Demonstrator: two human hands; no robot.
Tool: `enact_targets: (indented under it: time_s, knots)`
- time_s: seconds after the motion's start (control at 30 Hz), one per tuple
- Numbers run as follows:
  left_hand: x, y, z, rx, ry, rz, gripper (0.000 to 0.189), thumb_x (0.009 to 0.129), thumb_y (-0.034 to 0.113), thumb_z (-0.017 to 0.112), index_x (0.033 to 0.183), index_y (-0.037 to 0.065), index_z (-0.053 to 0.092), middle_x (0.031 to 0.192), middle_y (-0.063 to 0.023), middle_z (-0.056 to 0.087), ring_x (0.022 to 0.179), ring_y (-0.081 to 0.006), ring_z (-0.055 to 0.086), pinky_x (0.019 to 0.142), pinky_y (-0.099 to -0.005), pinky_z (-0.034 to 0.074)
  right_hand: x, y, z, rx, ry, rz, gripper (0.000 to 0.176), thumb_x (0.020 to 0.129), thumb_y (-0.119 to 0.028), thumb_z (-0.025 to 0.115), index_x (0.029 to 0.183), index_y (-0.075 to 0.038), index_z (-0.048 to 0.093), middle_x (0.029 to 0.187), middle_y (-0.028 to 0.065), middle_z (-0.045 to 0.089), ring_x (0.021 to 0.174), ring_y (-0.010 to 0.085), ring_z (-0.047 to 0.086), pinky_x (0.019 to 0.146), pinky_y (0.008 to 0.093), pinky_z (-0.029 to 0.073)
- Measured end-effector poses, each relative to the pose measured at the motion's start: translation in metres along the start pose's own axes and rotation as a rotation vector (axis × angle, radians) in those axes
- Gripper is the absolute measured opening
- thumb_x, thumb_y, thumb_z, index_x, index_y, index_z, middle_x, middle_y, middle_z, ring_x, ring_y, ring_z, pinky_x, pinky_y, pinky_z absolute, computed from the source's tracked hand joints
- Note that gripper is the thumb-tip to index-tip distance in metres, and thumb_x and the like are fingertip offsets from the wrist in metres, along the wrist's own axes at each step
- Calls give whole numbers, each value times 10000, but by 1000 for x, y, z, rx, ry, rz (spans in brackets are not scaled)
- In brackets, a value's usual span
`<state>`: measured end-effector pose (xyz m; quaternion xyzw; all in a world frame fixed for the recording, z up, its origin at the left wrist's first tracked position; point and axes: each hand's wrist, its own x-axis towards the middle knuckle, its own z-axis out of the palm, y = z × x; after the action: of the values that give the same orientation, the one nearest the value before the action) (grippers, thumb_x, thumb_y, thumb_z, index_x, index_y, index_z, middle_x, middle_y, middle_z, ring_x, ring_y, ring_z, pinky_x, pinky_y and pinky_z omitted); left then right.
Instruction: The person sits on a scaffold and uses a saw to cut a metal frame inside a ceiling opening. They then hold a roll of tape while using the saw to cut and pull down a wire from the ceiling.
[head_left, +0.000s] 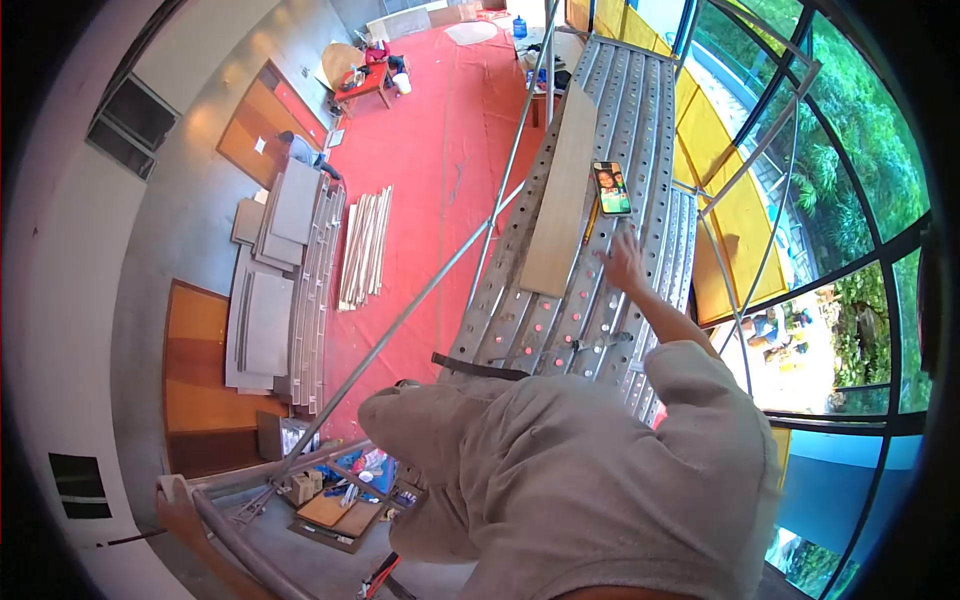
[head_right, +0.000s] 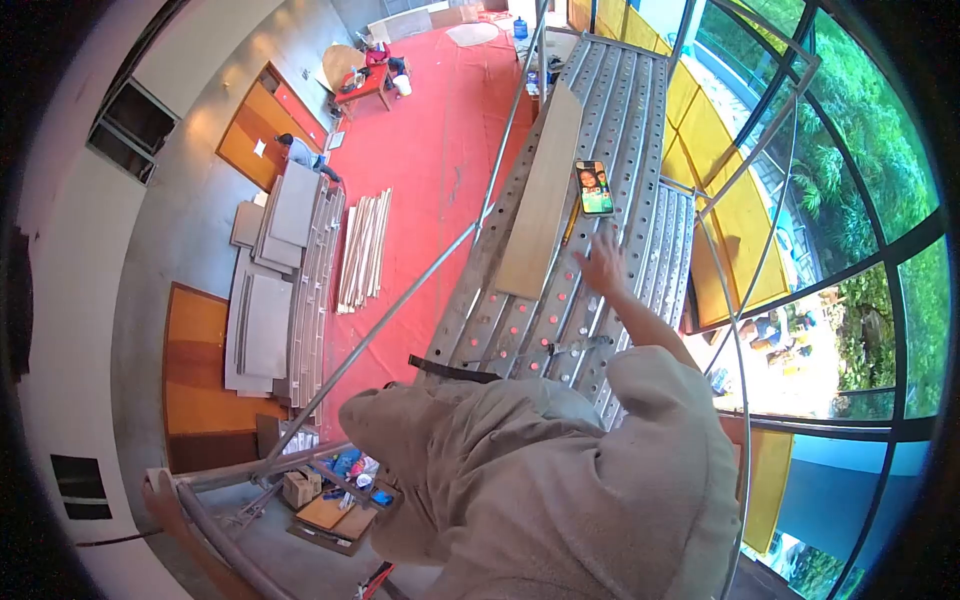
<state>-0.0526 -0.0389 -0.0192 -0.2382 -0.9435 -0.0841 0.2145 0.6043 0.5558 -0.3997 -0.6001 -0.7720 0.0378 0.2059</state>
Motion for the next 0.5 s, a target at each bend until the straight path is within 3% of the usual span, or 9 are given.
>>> enact_targets:
  time_s: [0.07,0.17,0.3,0.4,0.5]
  knots:
    - [0,-1,1,-32,-14,-31,497,924,265,602,1241,-113,540,1235,-255,589,1131,-375,574,972,-396,429,49,1,4,-15,91,275,714,808,-370,698,1359,-11,419,1354,215,473,1248,383,466,1021,536,360]
    - [4,-17,6,75,40,31,500,925,256,599,1245,-122,530,1209,-262,597,1119,-373,577,974,-389,425,105,6,11,37,-32,536,884,751,-421,740,1426,-23,331,1377,203,450,1276,383,445,1040,522,351]
    - [4,-33,12,17,37,-52,511,924,261,595,1258,-119,522,1217,-262,592,1122,-377,574,982,-394,425,141,-2,16,-15,-100,588,1116,655,-538,790,1485,-27,245,1461,183,369,1368,376,341,1089,521,323]
    - [7,-25,11,58,24,-60,521,924,274,600,1271,-108,521,1237,-260,585,1141,-375,568,987,-394,427,154,-1,21,-44,-134,675,1155,620,-533,815,1490,-32,243,1464,171,368,1375,367,332,1083,545,317]
    - [8,-22,6,92,13,-69,532,925,287,605,1283,-98,520,1257,-259,578,1159,-374,562,993,-394,428,167,3,21,-22,-175,741,1067,577,-519,845,1405,-51,362,1410,155,421,1351,347,360,1080,540,314]
